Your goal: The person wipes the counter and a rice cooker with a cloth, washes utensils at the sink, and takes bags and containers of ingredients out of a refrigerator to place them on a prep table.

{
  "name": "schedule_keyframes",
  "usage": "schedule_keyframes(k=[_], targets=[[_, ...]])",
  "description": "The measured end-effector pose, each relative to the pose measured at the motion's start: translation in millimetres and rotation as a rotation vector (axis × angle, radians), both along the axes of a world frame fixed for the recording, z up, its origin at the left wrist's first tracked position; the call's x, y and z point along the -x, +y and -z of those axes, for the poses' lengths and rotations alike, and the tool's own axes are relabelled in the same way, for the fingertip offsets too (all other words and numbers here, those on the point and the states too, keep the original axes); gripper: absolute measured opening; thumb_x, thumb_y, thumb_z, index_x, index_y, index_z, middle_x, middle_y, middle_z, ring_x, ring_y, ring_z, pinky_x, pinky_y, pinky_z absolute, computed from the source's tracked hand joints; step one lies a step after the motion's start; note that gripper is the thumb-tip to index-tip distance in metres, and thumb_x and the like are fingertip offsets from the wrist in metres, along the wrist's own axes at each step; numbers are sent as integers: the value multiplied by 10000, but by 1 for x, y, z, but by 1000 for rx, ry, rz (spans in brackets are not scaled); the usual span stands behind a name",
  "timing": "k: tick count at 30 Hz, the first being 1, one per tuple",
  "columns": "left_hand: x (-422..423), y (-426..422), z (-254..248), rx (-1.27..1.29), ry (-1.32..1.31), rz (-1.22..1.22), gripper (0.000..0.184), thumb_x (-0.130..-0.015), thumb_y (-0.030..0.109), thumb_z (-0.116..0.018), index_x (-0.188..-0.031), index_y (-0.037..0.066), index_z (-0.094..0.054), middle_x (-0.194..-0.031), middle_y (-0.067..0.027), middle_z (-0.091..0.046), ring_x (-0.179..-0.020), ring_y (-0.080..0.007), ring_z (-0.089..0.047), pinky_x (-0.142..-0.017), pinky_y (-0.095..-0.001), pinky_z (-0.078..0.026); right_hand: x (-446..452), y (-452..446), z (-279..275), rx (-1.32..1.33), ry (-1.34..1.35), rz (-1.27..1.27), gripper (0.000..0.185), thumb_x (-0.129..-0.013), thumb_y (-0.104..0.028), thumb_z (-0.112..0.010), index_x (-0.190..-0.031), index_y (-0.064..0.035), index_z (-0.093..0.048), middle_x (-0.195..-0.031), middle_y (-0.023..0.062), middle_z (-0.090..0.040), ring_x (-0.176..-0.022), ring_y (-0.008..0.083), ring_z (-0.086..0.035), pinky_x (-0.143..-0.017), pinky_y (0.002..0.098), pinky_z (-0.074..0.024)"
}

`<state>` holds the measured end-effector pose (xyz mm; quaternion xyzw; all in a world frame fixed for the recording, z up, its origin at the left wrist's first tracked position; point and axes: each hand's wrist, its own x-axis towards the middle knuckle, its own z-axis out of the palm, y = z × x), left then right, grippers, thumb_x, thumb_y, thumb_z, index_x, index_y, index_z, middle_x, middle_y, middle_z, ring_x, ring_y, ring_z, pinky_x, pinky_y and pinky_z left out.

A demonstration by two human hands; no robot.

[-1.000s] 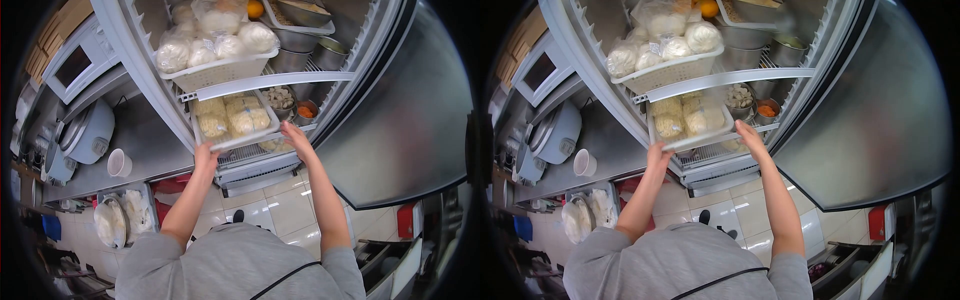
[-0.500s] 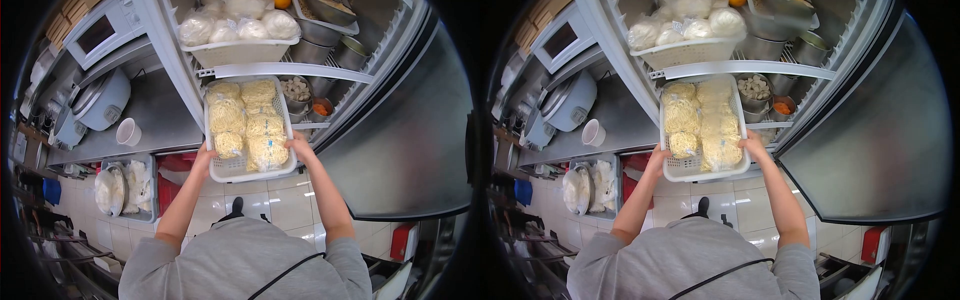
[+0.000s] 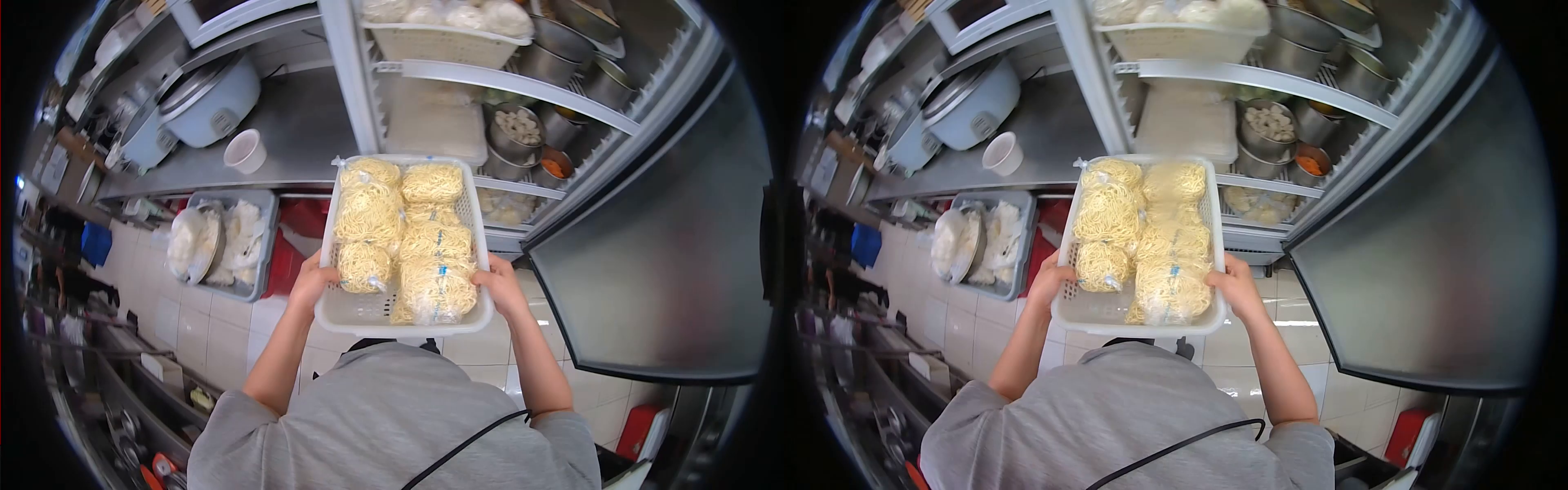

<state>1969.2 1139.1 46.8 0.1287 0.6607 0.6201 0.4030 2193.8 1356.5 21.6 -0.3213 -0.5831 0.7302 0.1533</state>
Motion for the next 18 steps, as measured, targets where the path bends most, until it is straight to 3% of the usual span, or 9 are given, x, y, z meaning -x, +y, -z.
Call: schedule_keyframes(k=[7, 12, 15, 18], targets=[[16, -82, 1, -14, -24, -234, 546, -543, -54, -449, -1087, -43, -498, -924, -88, -584, -738, -145, -561, -622, -231, -430, 60, -43, 11, 32, 40, -263, 383, -656, -14, -522, -1034, 44, -532, -897, 63, -586, -777, 112, -531, -700, 232, -419], [79, -110, 13, 19, 19, -344, 545, -528, -42, -445, -1069, -46, -509, -893, -98, -581, -699, -164, -550, -594, -238, -428, 139, -52, 23, 15, 66, -333, 294, -672, -39, -523, -953, 33, -571, -839, 57, -589, -759, 114, -526, -683, 235, -415], [136, -114, 18, 95, 66, -306, 513, -540, -35, -445, -1048, -62, -511, -883, -115, -583, -745, -193, -572, -638, -261, -448, 200, -49, 21, -10, 55, -372, 297, -675, -48, -526, -958, 30, -569, -832, 59, -590, -755, 114, -527, -680, 241, -418], [194, -97, 18, 12, -17, -326, 556, -531, -34, -418, -1083, -64, -479, -931, -146, -571, -801, -242, -576, -703, -318, -465, 260, -43, 27, -22, 42, -325, 308, -688, -67, -528, -983, 14, -564, -850, 72, -589, -775, 125, -535, -690, 253, -422]])
